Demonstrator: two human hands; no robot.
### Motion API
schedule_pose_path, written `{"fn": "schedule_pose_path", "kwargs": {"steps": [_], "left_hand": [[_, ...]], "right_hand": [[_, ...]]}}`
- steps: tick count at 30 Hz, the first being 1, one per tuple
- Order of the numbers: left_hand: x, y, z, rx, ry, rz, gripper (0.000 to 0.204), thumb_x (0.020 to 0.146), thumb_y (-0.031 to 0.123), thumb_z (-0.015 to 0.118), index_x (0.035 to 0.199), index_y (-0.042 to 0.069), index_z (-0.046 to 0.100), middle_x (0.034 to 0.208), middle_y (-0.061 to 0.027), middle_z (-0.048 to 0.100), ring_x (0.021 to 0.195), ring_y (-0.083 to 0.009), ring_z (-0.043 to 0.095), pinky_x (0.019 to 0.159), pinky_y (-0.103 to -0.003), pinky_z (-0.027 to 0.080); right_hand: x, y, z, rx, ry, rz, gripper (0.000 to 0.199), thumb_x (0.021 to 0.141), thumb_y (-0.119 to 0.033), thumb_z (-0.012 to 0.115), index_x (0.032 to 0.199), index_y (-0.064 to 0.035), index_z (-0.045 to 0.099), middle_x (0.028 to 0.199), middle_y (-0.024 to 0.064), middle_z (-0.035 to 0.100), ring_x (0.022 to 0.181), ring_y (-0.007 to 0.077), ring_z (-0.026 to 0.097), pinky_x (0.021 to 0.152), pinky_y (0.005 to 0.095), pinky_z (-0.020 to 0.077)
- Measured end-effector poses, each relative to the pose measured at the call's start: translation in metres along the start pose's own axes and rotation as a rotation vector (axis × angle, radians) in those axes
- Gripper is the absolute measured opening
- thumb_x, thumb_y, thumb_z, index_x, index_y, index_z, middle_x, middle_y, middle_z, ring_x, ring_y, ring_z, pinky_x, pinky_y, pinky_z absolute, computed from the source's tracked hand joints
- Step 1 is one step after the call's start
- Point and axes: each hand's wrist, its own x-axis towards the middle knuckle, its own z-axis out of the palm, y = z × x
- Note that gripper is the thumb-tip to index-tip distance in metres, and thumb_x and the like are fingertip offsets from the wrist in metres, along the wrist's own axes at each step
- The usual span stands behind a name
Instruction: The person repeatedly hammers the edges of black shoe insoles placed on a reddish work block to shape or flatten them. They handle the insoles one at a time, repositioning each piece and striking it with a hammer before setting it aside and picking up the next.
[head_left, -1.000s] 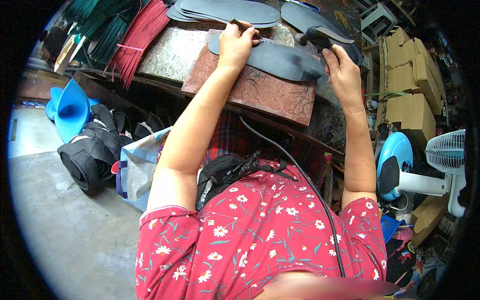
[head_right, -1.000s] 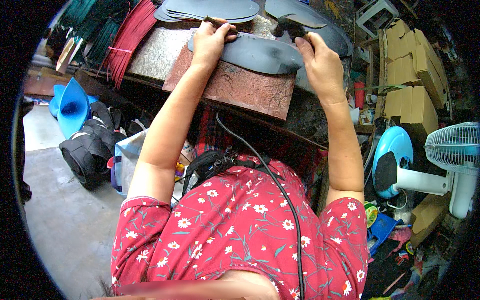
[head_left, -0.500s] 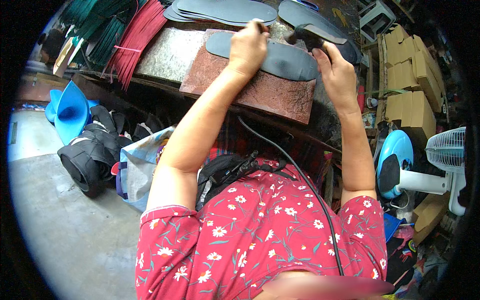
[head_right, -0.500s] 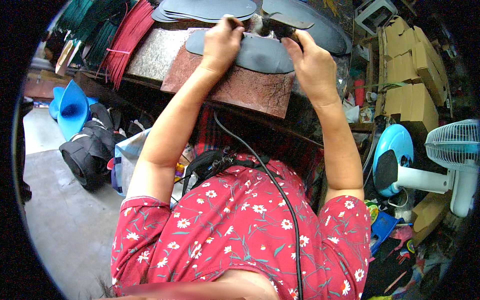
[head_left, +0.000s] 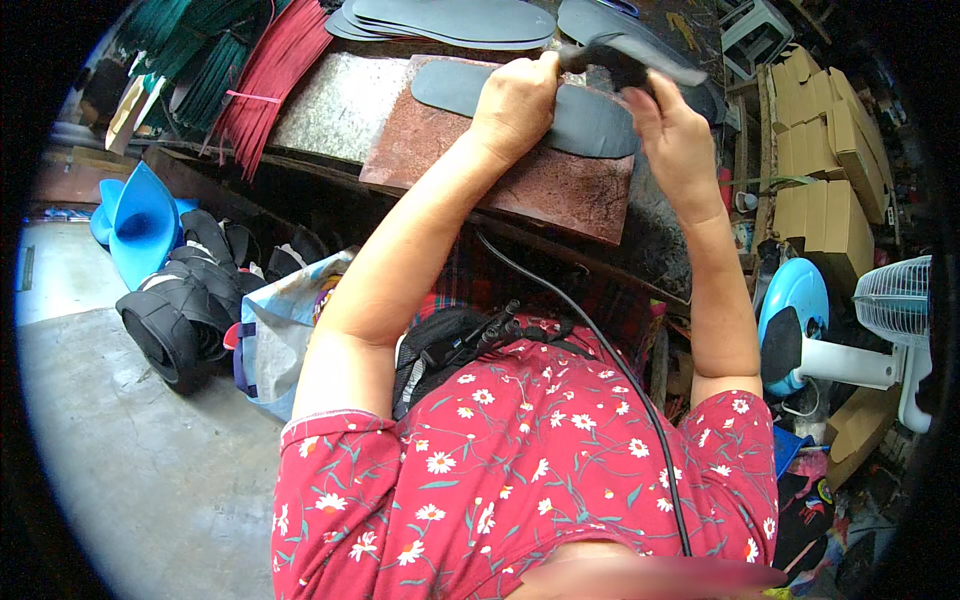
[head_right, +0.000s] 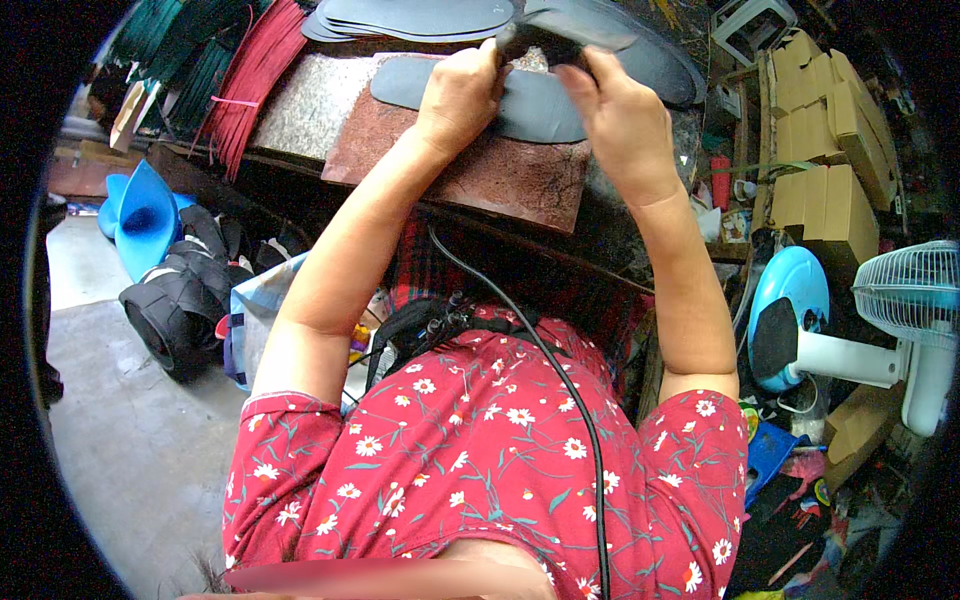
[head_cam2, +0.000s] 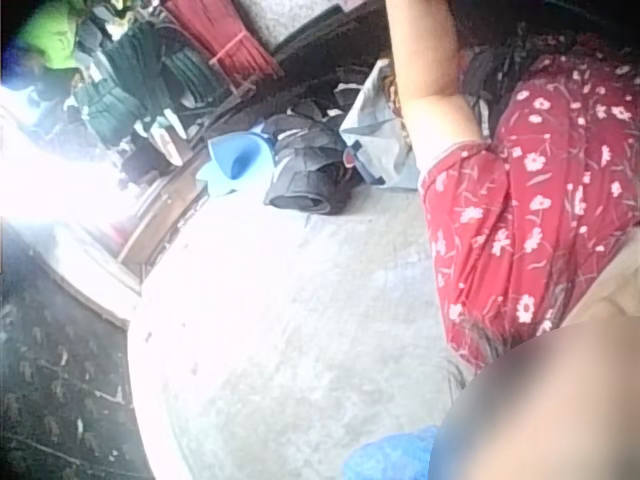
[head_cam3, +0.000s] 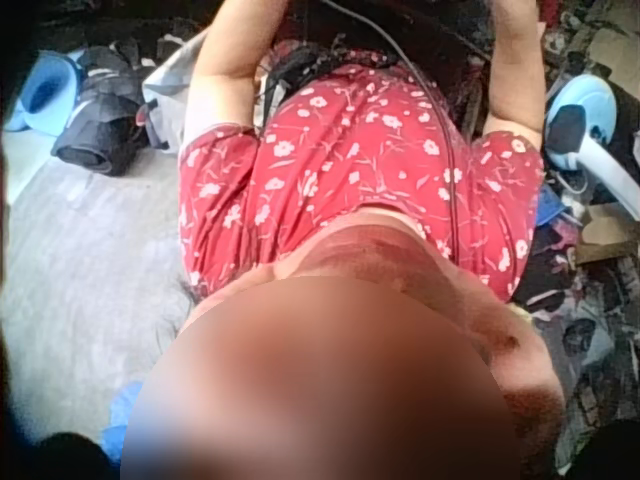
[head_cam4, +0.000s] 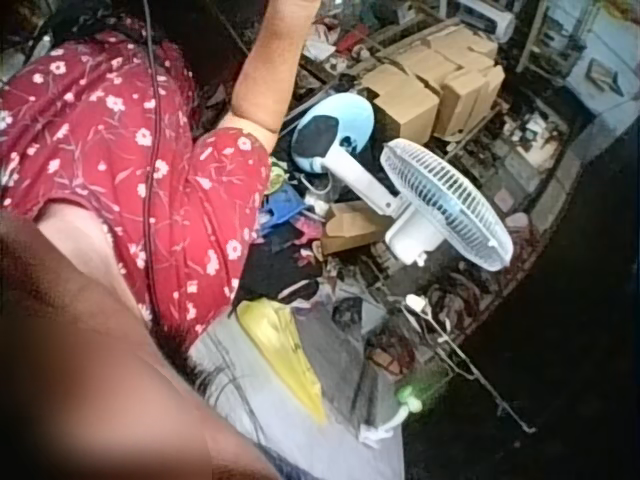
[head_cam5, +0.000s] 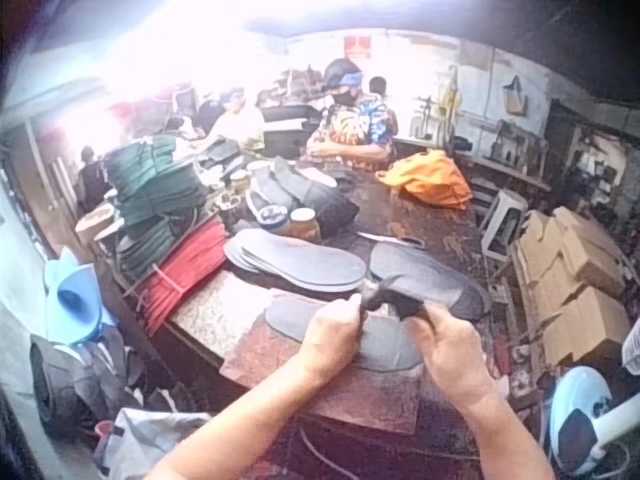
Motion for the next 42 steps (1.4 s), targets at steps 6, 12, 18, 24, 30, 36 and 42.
{"fn": "schedule_pose_path", "kwargs": {"steps": [6, 12, 18, 24, 30, 36, 42], "left_hand": [[0.004, -0.018, -0.003, -0.656, 0.207, -0.525, 0.013, 0.089, 0.008, 0.065, 0.096, 0.000, 0.059, 0.078, -0.0120, 0.069, 0.075, -0.0197, 0.070, 0.067, -0.032, 0.058], [-0.005, -0.053, -0.026, -0.775, 0.273, -0.637, 0.011, 0.087, 0.008, 0.068, 0.092, 0.000, 0.063, 0.076, -0.0070, 0.069, 0.067, -0.0119, 0.067, 0.065, -0.027, 0.056], [-0.015, -0.060, -0.020, -0.817, 0.138, -0.687, 0.012, 0.086, 0.010, 0.070, 0.092, 0.002, 0.065, 0.076, -0.0060, 0.070, 0.067, -0.0115, 0.067, 0.064, -0.027, 0.054], [-0.008, -0.045, -0.029, -0.345, 0.057, -0.479, 0.021, 0.087, 0.013, 0.070, 0.102, 0.001, 0.062, 0.084, -0.0116, 0.071, 0.076, -0.0189, 0.070, 0.070, -0.032, 0.056], [-0.005, -0.033, -0.021, -0.041, 0.113, -0.279, 0.015, 0.084, 0.011, 0.069, 0.090, 0.001, 0.060, 0.077, -0.0183, 0.067, 0.072, -0.0327, 0.069, 0.065, -0.040, 0.056], [-0.006, -0.051, -0.016, -0.858, 0.150, -0.725, 0.015, 0.088, 0.007, 0.067, 0.097, -0.003, 0.061, 0.084, -0.0121, 0.071, 0.075, -0.0160, 0.070, 0.065, -0.027, 0.059], [-0.001, -0.039, -0.026, -0.265, -0.002, -0.352, 0.027, 0.084, 0.018, 0.074, 0.100, -0.001, 0.061, 0.087, -0.0159, 0.071, 0.078, -0.0210, 0.071, 0.071, -0.034, 0.055]], "right_hand": [[-0.008, 0.037, 0.014, -0.251, -0.179, 0.196, 0.040, 0.095, -0.051, 0.052, 0.108, -0.0139, 0.061, 0.086, 0.0190, 0.068, 0.086, 0.0425, 0.065, 0.071, 0.0498, 0.0499], [-0.011, 0.034, 0.017, -0.308, -0.232, 0.224, 0.041, 0.095, -0.052, 0.050, 0.104, -0.0132, 0.061, 0.088, 0.0186, 0.069, 0.089, 0.0423, 0.065, 0.074, 0.0497, 0.0502], [0.009, 0.020, 0.003, -0.213, -0.249, 0.211, 0.038, 0.094, -0.048, 0.054, 0.103, -0.0132, 0.064, 0.086, 0.0177, 0.068, 0.087, 0.0417, 0.064, 0.072, 0.0461, 0.0501], [0.020, -0.040, -0.020, 0.369, 0.067, -0.171, 0.031, 0.102, -0.033, 0.052, 0.108, -0.0053, 0.063, 0.071, -0.0042, 0.056, 0.059, 0.0029, 0.048, 0.050, 0.0194, 0.0369], [0.016, -0.002, 0.032, -0.081, -0.091, -0.004, 0.033, 0.096, -0.043, 0.056, 0.105, -0.0126, 0.062, 0.081, 0.0197, 0.067, 0.082, 0.0429, 0.064, 0.066, 0.0478, 0.0510], [0.015, 0.013, 0.005, 0.067, -0.119, 0.111, 0.032, 0.097, -0.041, 0.057, 0.100, -0.0100, 0.064, 0.070, 0.0111, 0.064, 0.062, 0.0287, 0.063, 0.058, 0.0365, 0.0483], [0.020, -0.033, -0.012, 0.293, 0.026, -0.157, 0.028, 0.101, -0.031, 0.054, 0.113, -0.0065, 0.062, 0.070, -0.0011, 0.059, 0.058, 0.0042, 0.051, 0.050, 0.0186, 0.0390]]}}
